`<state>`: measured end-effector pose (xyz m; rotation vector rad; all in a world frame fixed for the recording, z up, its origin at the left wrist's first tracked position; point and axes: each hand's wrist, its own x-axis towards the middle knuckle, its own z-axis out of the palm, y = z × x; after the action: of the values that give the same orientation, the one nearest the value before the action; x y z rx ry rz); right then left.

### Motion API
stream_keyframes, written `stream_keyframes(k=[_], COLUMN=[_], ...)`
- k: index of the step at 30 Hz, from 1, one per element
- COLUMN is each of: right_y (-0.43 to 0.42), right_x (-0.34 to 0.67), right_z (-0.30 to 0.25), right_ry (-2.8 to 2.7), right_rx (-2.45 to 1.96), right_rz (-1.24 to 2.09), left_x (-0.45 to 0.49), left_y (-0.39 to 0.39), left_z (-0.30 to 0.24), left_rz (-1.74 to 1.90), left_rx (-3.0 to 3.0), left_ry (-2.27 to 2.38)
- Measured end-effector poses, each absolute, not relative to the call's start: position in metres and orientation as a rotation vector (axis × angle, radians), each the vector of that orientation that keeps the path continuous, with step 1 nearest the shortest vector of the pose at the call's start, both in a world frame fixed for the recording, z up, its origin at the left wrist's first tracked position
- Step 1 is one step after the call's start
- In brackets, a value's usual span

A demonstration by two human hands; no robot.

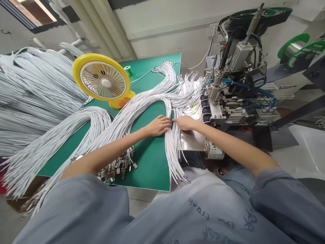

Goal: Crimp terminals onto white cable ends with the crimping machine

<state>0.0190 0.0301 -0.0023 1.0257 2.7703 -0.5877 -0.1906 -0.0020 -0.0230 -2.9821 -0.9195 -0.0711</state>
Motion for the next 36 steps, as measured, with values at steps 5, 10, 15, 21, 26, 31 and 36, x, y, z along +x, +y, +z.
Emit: stream_keyframes(k=[5, 10, 15, 21, 26, 31, 36], right_y=[0.019, 0.003, -0.007, -0.044, -0.094, -0.144, -0.149], right_x=[0.03, 0.039, 0.046, 0.078, 0.101, 0.141, 0.158], right_z=[0.001, -0.004, -0.003, 0.004, 0.0, 0.017, 0.015], right_ry=[2.799, 2.816, 2.584, 2.663, 2.682, 2.667, 2.757], right_rx=[0.923, 0.839, 0.737, 0.82, 0.883, 0.625, 1.098], right_rz=[-0.696, -0.838, -1.176, -0.914, -0.678, -0.905, -1.308], left_x=[-0.181, -0.166, -0.151, -0.123, -0.101, -0.09, -0.075], left_y=[-0.008, -0.026, -0.049, -0.091, -0.13, -0.142, -0.136], left_z=[-0.012, -0.007, -0.006, -0.018, -0.04, -0.049, -0.054], left_rz=[-0.03, 0.027, 0.049, 0.022, 0.045, 0.028, 0.042], left_rx=[-3.076, -3.258, -3.344, -3.516, -3.516, -3.392, -3.417], left_ry=[-0.842, -0.727, -0.691, -0.501, -0.286, -0.371, -0.419])
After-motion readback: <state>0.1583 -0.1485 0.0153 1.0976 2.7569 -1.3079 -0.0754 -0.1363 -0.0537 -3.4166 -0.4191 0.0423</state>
